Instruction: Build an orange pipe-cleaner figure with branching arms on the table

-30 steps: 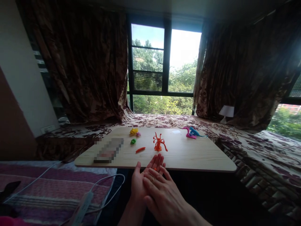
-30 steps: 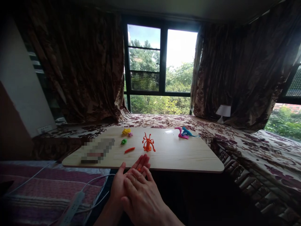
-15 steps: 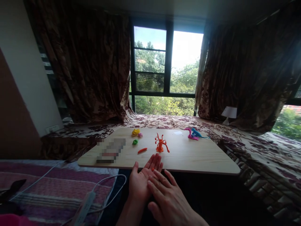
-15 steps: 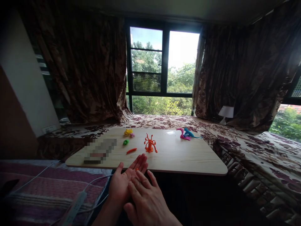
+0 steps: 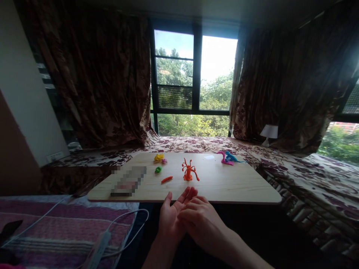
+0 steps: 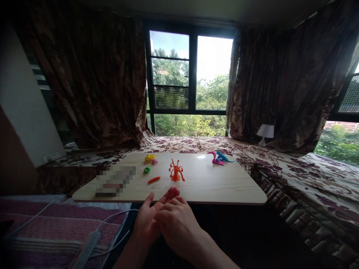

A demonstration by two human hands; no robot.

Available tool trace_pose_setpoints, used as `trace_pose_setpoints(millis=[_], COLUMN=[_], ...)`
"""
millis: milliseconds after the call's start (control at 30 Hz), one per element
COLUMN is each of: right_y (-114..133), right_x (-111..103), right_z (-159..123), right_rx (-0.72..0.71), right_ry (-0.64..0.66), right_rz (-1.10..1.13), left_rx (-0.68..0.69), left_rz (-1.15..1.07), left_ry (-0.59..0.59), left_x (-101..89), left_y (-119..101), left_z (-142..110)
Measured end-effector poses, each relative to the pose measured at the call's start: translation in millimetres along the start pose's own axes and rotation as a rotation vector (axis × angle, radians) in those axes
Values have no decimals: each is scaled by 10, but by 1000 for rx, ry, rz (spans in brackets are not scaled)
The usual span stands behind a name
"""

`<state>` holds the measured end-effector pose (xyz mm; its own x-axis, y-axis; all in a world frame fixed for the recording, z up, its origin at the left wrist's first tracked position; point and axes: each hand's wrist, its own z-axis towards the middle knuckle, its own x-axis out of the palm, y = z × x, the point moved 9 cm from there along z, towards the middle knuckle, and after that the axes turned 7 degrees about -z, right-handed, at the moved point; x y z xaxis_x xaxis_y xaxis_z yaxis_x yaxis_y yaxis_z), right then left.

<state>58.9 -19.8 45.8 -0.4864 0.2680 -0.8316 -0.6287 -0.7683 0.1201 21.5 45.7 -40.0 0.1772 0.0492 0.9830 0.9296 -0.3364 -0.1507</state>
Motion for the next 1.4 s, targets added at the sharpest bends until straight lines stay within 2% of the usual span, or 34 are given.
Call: trace_pose_setpoints(millis=[133,267,500,833,967,1067,1100,1167,1200,1267,1300,1400], right_y=[-97,-332,-508,-521,-526,-710,-828,-1086,-1209,-1452,-1567,-1757], right_x=[-117,-323,-371,-319,-346,-426,-465,-449,-404,-230,-119,121], right_z=[86,119,117,133,170,342,428,660,790,1036,1133,1340], right_rx=[66,188,194,205,185,180,200,249,270,348,404,483], right_ry=[-63,-176,-267,-280,-280,-302,-335,-327,-302,-201,-138,-83], right_rz=[28,31,70,166,196,213,208,165,130,66,37,4], left_rx=[-24,45,-15,-36,-24,33,84,275,370,423,440,471], left_rz=[31,163,212,137,136,239,299,489,633,705,741,865], left_ry=[-74,-138,-44,40,32,-19,-30,-113,-183,-235,-263,-336], left_x=[-65,-116,24,99,75,122,175,286,340,433,458,462], left_y=[43,-5,129,109,48,-201,-348,-761,-972,-1232,-1331,-1515], left_z=[6,0,-8,-10,5,130,209,398,499,755,877,1160])
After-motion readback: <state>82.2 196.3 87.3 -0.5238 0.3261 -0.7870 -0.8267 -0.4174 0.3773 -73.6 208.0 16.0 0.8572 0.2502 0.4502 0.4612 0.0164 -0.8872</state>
